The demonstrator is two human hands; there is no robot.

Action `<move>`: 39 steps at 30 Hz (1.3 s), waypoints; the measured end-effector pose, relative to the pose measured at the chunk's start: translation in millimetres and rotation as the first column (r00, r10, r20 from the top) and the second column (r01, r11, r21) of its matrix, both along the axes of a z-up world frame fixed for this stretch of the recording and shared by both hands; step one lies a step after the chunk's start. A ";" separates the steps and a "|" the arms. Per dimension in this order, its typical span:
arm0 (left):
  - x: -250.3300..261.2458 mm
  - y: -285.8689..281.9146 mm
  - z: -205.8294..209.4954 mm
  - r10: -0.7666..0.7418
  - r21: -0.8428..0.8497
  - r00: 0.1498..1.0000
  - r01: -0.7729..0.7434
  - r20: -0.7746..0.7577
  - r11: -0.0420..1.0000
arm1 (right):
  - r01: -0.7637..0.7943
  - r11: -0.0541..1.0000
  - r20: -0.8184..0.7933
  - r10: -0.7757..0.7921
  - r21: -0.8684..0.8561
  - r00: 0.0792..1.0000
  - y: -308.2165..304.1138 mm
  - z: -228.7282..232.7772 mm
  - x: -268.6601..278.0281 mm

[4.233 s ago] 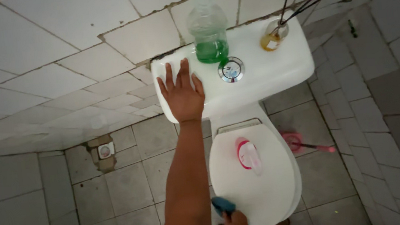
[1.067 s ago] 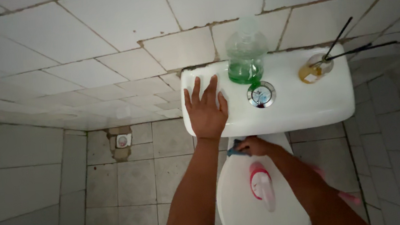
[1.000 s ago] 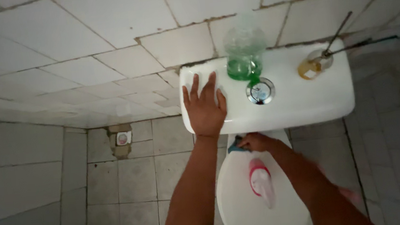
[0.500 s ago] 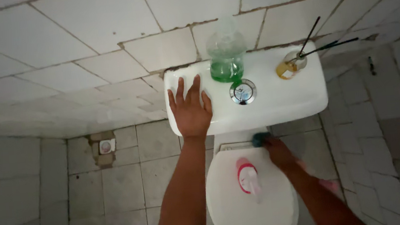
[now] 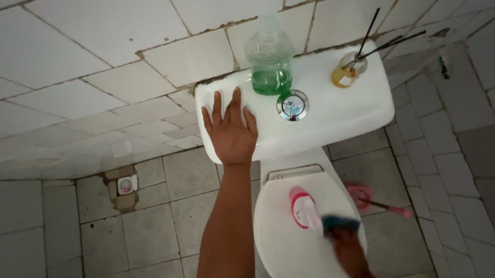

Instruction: The person wipes the toilet tank, seat, and rim using a blue cloth. They lift the seat to wipe underneath and continue cleaning the exterior surfaces.

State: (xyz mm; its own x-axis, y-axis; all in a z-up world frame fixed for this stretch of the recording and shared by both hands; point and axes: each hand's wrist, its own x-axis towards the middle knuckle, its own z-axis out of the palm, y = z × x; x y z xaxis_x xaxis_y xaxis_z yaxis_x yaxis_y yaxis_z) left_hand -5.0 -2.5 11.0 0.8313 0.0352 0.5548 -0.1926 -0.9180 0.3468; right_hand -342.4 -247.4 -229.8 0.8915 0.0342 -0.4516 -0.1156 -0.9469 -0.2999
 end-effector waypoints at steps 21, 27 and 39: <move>3.1 1.9 -5.7 0.011 0.056 0.998 -0.008 -0.058 0.998 | -0.306 0.852 0.192 0.246 0.424 0.950 181.2 -37.0 54.0; 2.3 2.9 -7.9 -0.009 0.029 0.995 0.012 -0.100 1.000 | -0.642 0.701 0.343 0.548 0.310 0.763 96.8 1.3 -63.8; 1.6 2.9 -8.9 -0.009 0.061 0.998 0.012 -0.056 0.998 | -0.277 0.959 0.302 0.282 -0.062 0.911 -42.0 5.8 -9.5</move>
